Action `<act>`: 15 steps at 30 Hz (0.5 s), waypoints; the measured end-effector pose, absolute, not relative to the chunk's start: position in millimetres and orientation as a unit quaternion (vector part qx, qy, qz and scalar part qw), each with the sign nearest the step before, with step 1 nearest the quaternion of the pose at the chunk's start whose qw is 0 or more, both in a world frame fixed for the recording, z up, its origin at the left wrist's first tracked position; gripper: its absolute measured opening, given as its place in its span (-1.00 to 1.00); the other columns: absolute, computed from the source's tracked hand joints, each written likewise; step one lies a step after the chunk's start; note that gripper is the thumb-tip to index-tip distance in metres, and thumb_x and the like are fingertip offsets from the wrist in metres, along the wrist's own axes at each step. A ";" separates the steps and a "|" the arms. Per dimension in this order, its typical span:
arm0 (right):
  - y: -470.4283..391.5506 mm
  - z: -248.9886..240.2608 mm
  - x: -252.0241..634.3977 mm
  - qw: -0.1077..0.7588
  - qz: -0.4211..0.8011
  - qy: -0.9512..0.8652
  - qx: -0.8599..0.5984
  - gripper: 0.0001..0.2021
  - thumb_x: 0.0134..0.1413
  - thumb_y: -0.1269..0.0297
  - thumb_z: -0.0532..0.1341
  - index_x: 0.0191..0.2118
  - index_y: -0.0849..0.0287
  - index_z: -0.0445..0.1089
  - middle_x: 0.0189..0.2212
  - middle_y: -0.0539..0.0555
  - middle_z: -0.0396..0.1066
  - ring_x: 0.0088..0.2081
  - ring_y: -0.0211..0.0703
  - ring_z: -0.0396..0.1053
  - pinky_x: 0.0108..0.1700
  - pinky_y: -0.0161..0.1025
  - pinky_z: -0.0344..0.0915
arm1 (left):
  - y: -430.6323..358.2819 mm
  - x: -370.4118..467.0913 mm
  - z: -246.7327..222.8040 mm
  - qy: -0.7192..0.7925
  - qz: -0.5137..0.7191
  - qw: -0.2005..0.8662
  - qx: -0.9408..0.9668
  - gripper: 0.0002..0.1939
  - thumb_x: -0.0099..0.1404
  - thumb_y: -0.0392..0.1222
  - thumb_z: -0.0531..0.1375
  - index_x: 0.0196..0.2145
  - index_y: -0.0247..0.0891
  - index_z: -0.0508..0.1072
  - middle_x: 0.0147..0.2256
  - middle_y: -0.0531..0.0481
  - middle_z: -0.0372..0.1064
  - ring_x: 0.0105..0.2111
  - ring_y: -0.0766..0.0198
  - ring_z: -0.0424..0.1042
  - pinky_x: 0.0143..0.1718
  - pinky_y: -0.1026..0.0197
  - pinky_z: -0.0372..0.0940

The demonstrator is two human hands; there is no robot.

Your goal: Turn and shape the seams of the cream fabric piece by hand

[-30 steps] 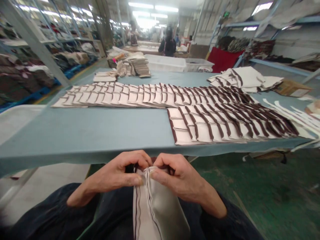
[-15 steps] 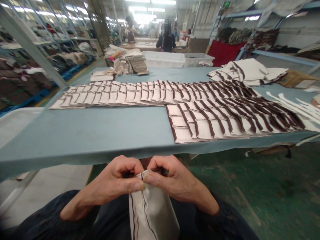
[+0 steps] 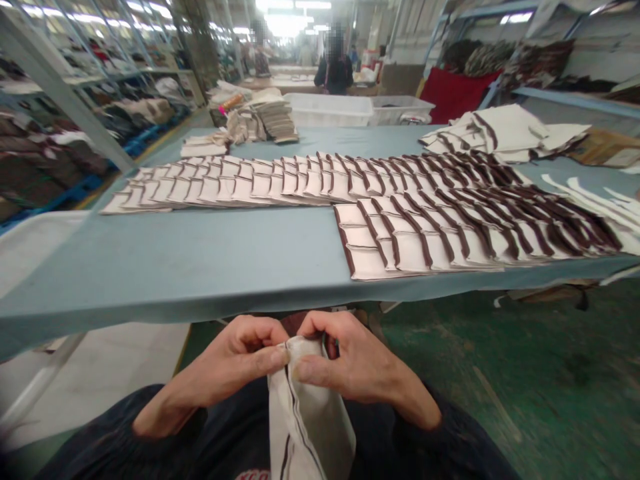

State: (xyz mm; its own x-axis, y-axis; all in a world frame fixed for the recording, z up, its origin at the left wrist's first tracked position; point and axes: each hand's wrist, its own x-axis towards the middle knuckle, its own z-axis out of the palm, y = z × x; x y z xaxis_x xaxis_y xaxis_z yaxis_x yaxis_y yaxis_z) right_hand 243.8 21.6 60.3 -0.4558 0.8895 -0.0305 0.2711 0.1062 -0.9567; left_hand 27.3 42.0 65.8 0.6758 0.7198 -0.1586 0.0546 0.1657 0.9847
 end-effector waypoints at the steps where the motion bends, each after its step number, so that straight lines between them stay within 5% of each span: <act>1: 19.1 65.0 242.1 0.286 0.493 -0.691 -0.445 -0.72 -0.01 0.10 0.40 -0.42 0.15 0.35 -0.52 -0.11 0.25 -0.47 -0.29 0.16 -0.44 -0.34 0.08 | 41.2 26.3 64.8 0.323 0.233 0.695 0.599 -0.52 0.27 0.21 0.32 -0.45 -0.33 0.45 -0.55 0.14 0.17 -0.53 0.41 0.04 -0.51 0.25 -0.06; 5: 12.9 76.3 235.7 0.265 0.426 -0.725 -0.472 -0.78 -0.01 0.27 0.36 -0.48 0.14 0.29 -0.54 -0.12 0.24 -0.48 -0.31 0.17 -0.43 -0.33 0.06 | 38.8 23.9 63.9 0.323 0.227 0.689 0.608 -0.51 0.28 0.22 0.31 -0.42 -0.33 0.49 -0.55 0.13 0.19 -0.52 0.40 0.06 -0.51 0.26 -0.02; 15: 17.9 71.1 237.5 0.240 0.478 -0.722 -0.438 -0.85 0.07 0.35 0.21 -0.47 0.14 0.25 -0.53 -0.11 0.21 -0.47 -0.30 0.16 -0.43 -0.31 0.05 | 38.1 19.8 65.2 0.327 0.221 0.652 0.647 -0.58 0.37 0.11 0.23 -0.43 -0.32 0.45 -0.52 0.13 0.19 -0.51 0.39 0.07 -0.50 0.26 0.01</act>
State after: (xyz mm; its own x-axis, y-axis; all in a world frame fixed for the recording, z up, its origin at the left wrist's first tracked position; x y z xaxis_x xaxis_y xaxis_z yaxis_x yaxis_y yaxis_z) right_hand 237.5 17.9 71.1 -0.5012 0.8623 -0.0729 0.4033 0.1583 -0.9013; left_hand 19.8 38.1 65.2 0.6882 0.7115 -0.1418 0.1360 0.0655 0.9885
